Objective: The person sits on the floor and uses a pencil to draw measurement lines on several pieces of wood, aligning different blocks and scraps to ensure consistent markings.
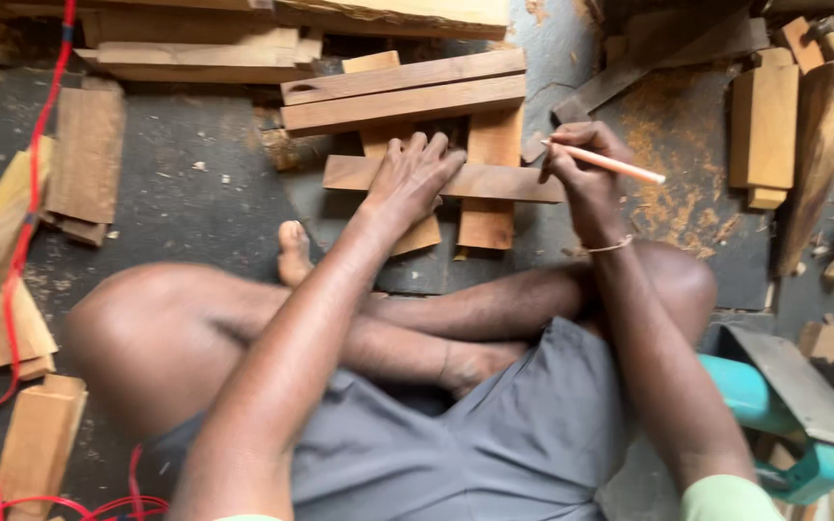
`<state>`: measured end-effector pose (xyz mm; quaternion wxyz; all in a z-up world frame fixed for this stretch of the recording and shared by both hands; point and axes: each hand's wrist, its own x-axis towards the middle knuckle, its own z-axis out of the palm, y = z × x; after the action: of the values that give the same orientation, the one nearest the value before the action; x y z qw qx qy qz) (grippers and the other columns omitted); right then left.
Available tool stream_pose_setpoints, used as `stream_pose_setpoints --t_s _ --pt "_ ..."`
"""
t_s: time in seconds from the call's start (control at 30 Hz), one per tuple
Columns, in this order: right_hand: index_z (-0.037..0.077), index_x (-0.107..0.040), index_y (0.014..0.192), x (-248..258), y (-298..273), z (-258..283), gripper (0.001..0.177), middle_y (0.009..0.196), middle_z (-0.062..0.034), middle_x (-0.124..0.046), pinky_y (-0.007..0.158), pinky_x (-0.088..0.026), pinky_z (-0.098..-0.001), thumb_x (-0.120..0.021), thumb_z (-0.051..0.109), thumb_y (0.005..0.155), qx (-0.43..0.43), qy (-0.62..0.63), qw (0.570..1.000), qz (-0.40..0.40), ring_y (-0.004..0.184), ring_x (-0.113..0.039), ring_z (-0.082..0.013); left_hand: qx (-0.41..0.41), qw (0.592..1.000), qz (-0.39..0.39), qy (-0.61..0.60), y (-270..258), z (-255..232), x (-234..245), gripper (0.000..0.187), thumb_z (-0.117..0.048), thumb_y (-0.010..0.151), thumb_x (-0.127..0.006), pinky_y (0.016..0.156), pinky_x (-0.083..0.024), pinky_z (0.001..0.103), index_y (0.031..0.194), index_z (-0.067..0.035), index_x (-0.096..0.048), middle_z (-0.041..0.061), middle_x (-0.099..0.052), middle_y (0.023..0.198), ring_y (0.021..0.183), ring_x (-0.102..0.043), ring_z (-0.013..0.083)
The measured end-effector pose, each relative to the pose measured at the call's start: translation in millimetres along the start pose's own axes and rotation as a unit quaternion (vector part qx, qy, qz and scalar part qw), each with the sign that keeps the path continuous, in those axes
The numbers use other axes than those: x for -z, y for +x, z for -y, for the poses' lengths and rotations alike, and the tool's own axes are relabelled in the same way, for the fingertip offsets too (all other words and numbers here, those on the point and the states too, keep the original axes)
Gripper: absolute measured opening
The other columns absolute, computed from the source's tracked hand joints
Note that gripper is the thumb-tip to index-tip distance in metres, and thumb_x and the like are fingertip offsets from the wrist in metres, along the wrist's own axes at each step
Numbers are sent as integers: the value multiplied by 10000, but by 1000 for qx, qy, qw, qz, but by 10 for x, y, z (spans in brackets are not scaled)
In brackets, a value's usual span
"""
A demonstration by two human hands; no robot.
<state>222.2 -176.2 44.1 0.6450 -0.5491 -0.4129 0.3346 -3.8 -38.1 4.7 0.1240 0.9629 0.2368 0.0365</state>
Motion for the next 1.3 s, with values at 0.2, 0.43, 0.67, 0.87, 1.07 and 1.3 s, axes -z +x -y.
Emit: stream_pose_setpoints --t_s 0.2,0.43,0.67,0.87,1.07,1.3 --pt "-17 -650 1056 -530 -20 435 91 948 -85 -699 734 -620 -280 -656 -46 971 -9 -92 994 53 820 -710 -129 -9 999 47 -19 -550 969 809 523 -45 784 -789 896 -536 525 1273 -163 -647 147 -594 1222 1180 -584 355" --pt "-6 -677 993 -1605 85 203 122 982 -74 -687 789 -550 -242 -746 -14 892 -5 -153 968 201 918 -655 -121 60 990 85 -99 -591 1262 675 547 -25 725 -850 910 -564 479 1223 -96 -636 184 -644 1204 1094 -650 370" --pt "5 -659 899 -1855 158 -187 113 970 -76 -732 812 -594 -267 -743 -33 834 60 -148 962 223 926 -713 -132 107 966 171 -161 -402 1436 374 420 -18 652 -896 842 -611 435 1035 -32 -726 182 -762 1037 936 -743 300" --pt "5 -682 891 -1870 152 -546 119 967 -83 -742 796 -589 -274 -778 -32 832 88 -189 947 244 906 -731 -149 25 972 129 -192 -448 1622 264 595 -141 598 -995 871 -606 410 1104 21 -729 198 -755 1044 940 -733 298" --pt "18 -688 904 -1895 167 -550 119 991 -79 -758 807 -606 -277 -782 -20 841 84 -225 936 258 914 -747 -157 58 964 105 -238 -542 1600 177 710 -126 578 -981 888 -590 382 1215 -6 -691 183 -728 1129 986 -718 285" --pt "40 -682 899 -1917 184 -568 160 992 -66 -752 812 -611 -292 -827 16 836 112 -279 917 262 908 -743 -150 59 962 123 -235 -536 1585 215 616 -103 653 -936 848 -640 327 1217 -10 -707 191 -756 1103 940 -760 244"
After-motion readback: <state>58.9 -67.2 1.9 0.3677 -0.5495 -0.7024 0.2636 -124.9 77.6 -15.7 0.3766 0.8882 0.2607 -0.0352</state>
